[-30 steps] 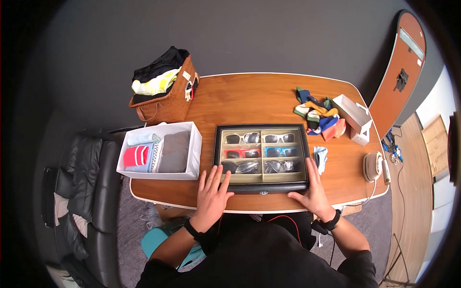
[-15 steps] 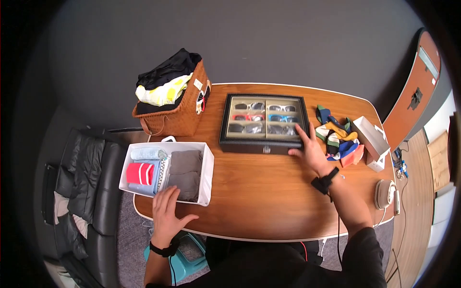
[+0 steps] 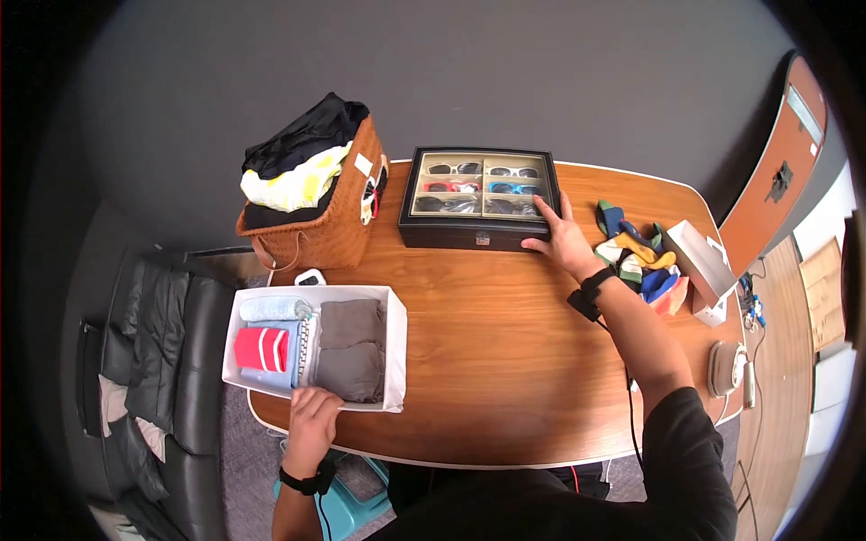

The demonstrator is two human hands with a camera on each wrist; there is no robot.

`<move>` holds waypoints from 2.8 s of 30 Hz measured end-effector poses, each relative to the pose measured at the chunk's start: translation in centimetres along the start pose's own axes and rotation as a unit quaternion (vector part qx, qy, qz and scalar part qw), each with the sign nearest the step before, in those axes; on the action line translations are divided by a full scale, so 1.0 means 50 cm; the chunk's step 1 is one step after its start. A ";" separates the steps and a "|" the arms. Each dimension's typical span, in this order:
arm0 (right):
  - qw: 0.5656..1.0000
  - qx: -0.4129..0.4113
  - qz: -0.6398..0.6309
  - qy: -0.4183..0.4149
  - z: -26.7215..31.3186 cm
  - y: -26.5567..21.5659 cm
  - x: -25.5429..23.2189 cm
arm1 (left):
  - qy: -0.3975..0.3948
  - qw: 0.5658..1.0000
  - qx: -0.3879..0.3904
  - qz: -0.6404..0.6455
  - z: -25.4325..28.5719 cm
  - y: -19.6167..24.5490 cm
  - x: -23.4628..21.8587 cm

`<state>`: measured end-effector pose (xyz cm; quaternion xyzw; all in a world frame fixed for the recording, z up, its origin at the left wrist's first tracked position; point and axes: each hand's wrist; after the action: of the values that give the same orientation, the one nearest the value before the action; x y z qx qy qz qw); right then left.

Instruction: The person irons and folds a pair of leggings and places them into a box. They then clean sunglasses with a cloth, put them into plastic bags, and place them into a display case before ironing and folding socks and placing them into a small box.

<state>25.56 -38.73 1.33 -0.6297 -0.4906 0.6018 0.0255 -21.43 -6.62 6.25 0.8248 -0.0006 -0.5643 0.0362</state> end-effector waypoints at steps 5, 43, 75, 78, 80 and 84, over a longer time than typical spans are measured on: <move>1.000 -0.015 -0.002 0.012 0.034 0.007 0.002 | -0.004 1.000 0.021 0.015 0.012 0.074 -0.008; 0.999 0.014 0.005 0.041 0.655 -0.046 -0.201 | 0.047 0.999 -0.006 0.005 0.167 0.104 -0.012; 0.995 0.057 -0.047 -0.064 0.827 -0.049 -0.351 | 0.093 0.993 0.070 -0.022 -0.412 0.359 0.256; 0.994 0.070 -0.055 -0.058 0.827 -0.046 -0.348 | 0.084 0.991 0.104 -0.023 -0.511 0.316 0.294; 0.995 0.068 -0.044 -0.059 0.829 -0.044 -0.346 | 0.075 0.985 0.151 0.019 -0.589 0.271 0.332; 0.994 0.077 -0.040 -0.063 0.832 -0.044 -0.345 | 0.032 0.981 0.192 0.005 -0.730 0.208 0.369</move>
<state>-4.75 -72.02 3.94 -0.5667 -0.4685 0.6745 0.0670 19.65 -15.63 2.85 0.8342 -0.1117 -0.5265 -0.1199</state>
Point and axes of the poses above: each hand's wrist, its own z-axis away from the middle knuckle, its own x-axis out of the palm, y = z × x, and after that the axes turned 14 degrees about -z, right-handed
